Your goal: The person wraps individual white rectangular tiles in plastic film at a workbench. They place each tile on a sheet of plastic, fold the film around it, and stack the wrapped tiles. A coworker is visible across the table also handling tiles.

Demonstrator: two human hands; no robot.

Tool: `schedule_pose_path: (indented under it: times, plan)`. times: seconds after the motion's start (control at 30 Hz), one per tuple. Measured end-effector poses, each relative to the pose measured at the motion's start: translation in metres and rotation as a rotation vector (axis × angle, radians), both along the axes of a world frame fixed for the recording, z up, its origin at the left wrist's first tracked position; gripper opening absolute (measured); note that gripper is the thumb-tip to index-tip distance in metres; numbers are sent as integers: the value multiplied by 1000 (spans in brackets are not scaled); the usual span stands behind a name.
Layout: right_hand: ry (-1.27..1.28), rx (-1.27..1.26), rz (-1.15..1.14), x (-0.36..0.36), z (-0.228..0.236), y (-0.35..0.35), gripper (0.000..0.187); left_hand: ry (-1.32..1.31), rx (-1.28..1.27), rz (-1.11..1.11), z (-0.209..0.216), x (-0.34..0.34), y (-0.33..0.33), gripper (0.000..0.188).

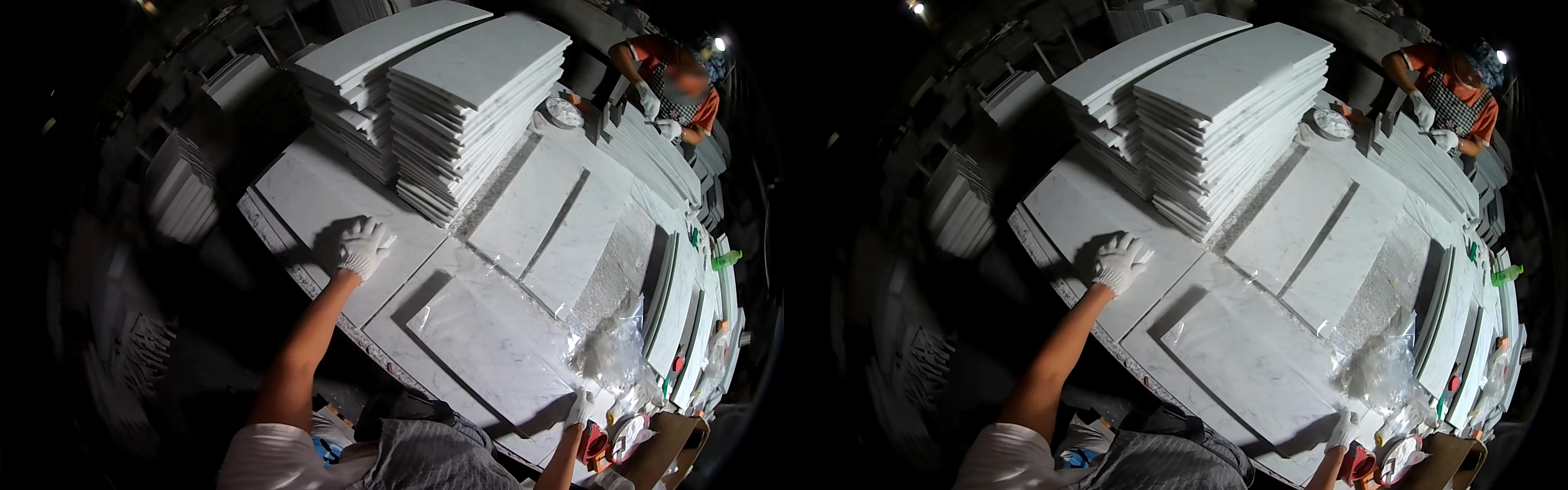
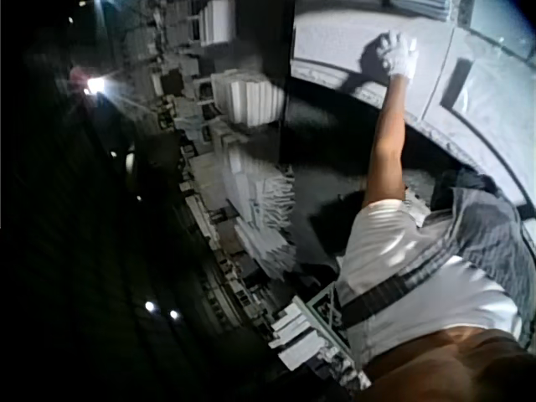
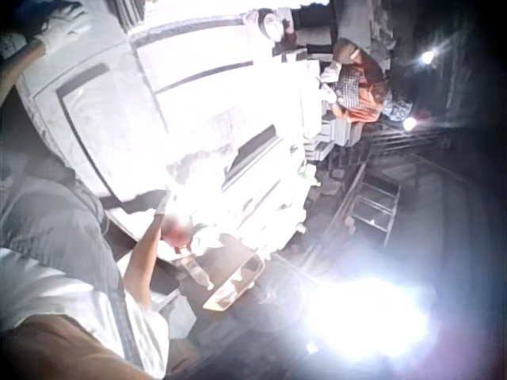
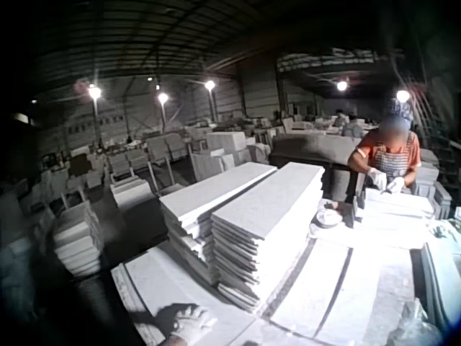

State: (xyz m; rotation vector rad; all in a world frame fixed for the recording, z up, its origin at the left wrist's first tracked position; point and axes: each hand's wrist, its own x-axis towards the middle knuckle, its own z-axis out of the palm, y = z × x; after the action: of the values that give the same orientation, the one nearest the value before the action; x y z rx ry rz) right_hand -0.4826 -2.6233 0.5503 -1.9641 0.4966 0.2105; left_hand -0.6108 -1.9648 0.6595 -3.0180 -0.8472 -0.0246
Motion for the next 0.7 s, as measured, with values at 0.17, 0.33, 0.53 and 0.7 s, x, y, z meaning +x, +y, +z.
schedule_pose_path:
  times: [0.17, 0.33, 0.53, 0.7]
  plan:
    - [-15, -10, 31, 1, -7, -7, 21, 77, 27, -32, 8, 4, 4, 48]
    - [-4, 67, 0, 2, -21, -19, 22, 82, 93, -91, 0, -37, -8, 46]
    - [8, 0, 30, -2, -22, -19, 21, -234, 36, 554, -24, -124, 60, 72]
    - [-79, -82, -46, -7, -19, -17, 24, -780, -694, 798, -66, -125, 152, 24]
